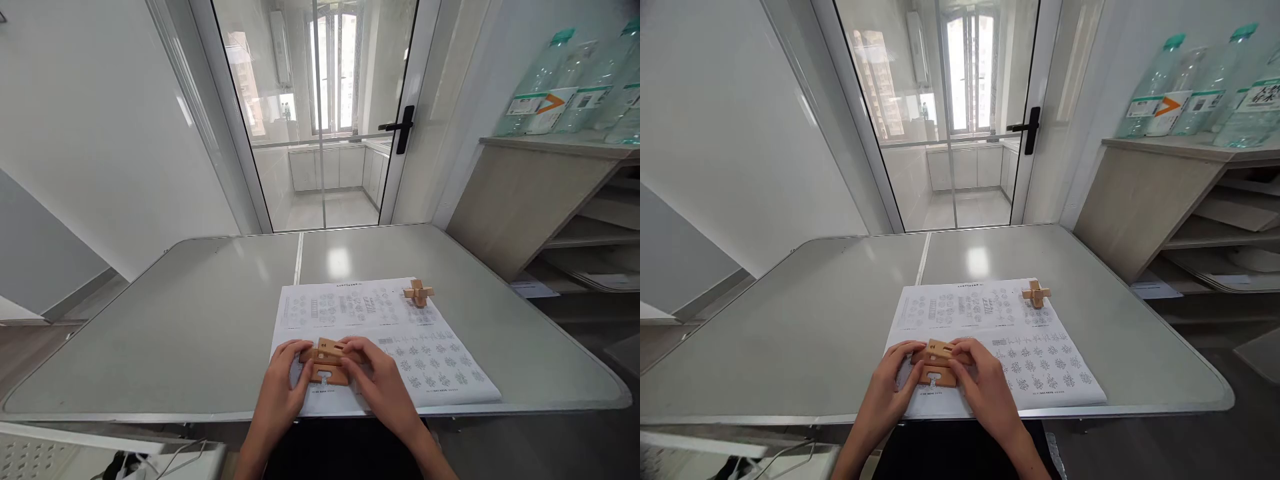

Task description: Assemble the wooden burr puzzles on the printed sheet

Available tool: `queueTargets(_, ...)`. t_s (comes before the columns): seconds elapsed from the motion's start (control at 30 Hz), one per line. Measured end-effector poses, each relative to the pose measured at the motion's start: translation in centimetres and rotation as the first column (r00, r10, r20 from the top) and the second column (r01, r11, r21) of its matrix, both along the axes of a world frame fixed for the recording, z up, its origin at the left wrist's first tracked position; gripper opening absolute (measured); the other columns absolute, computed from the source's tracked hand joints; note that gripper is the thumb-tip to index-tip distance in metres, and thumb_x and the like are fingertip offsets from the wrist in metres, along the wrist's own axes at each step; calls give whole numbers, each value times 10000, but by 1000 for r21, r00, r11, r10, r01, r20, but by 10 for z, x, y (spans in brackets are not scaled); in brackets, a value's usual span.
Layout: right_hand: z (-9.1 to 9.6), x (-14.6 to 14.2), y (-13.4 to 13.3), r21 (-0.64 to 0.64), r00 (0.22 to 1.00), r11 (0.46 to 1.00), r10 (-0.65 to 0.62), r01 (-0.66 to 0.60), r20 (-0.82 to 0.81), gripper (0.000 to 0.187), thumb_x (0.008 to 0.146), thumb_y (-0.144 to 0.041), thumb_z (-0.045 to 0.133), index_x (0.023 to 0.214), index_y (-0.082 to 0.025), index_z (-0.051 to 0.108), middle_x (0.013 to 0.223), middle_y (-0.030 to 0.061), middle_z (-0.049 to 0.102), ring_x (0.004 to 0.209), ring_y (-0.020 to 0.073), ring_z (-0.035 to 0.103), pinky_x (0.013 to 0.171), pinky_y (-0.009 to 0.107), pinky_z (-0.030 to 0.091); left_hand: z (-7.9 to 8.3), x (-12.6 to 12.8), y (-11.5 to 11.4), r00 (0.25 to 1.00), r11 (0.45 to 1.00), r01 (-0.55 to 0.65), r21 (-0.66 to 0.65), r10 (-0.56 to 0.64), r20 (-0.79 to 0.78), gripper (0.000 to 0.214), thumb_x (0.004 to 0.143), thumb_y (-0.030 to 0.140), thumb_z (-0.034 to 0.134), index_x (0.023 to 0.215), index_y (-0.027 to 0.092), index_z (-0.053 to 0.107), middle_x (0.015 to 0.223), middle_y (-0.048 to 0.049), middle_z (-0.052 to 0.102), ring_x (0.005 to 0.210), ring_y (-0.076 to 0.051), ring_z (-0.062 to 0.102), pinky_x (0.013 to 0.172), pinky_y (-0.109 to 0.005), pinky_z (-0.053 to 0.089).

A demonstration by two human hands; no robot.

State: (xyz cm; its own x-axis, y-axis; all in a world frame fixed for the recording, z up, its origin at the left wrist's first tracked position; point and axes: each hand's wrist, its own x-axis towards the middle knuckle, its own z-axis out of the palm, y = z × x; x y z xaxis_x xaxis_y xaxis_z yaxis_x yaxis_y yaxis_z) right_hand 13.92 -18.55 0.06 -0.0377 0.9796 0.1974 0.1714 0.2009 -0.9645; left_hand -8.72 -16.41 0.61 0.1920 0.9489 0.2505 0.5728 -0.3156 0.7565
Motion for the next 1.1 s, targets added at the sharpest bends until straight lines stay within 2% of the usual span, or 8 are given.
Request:
queueTargets(0.17,-3,3,2,-69,990,992,-113,107,-84,320,997,-556,676,1058,-243,691,1290,110,757,1223,318,711,1042,441,574,1,3,0,999,1000,8,28,-7,-41,253,1010,357,636,1226,251,713,1259,-101,734,1214,-292,684,1064,-485,575)
queueTargets(0.43,0,2,1,-46,995,995,-93,91,-38,327,1004,-564,661,1049,-242,690,1283,110,763,1207,313,715,1010,426,585,4,2,0,999,999,48,2,-48,0,216,1020,337,620,1205,265,705,1246,-81,734,1183,-275,690,1043,-456,567)
queueTargets(0.6,-3,2,2,-52,997,996,-71,69,-37,292,1015,-530,651,1072,-245,676,1284,100,757,1194,299,714,1025,419,571,4,2,-1,999,999,40,-26,-39,23,246,1016,348,619,1230,262,705,1173,-75,754,1091,-261,722,983,-432,587)
queueTargets(0.8,-3,2,2,-21,997,997,-71,71,-24,258,1018,-496,657,1065,-245,693,1252,86,765,1164,286,722,1017,400,576,2,3,-1,999,999,44,-1,-44,-18,192,1016,393,619,1043,250,744,1026,-65,772,994,-265,719,926,-433,580)
queueTargets(0.9,-1,1,1,-27,998,998,-56,55,-25,247,1021,-480,657,1083,-245,699,1244,87,771,1166,288,726,1004,396,583,5,3,-1,1000,999,20,-42,-19,20,225,1016,430,616,1056,250,743,1053,-68,782,1001,-264,739,925,-418,589)
queueTargets(1.0,0,1,1,-31,999,998,-47,47,-24,241,1017,-460,667,1136,-253,697,1234,81,775,1177,288,724,1025,407,575,10,2,1,994,990,5,-142,10,110,259,1008,468,618,1071,245,733,1100,-75,801,1037,-268,770,923,-387,605)
queueTargets(1.1,-1,1,1,-24,998,999,-49,48,-38,275,1012,-429,679,1235,-268,685,1282,72,763,1202,282,717,1056,411,563,16,5,5,987,979,41,-201,-8,162,268,999,485,631,1074,243,719,998,-58,812,971,-257,788,870,-352,615)
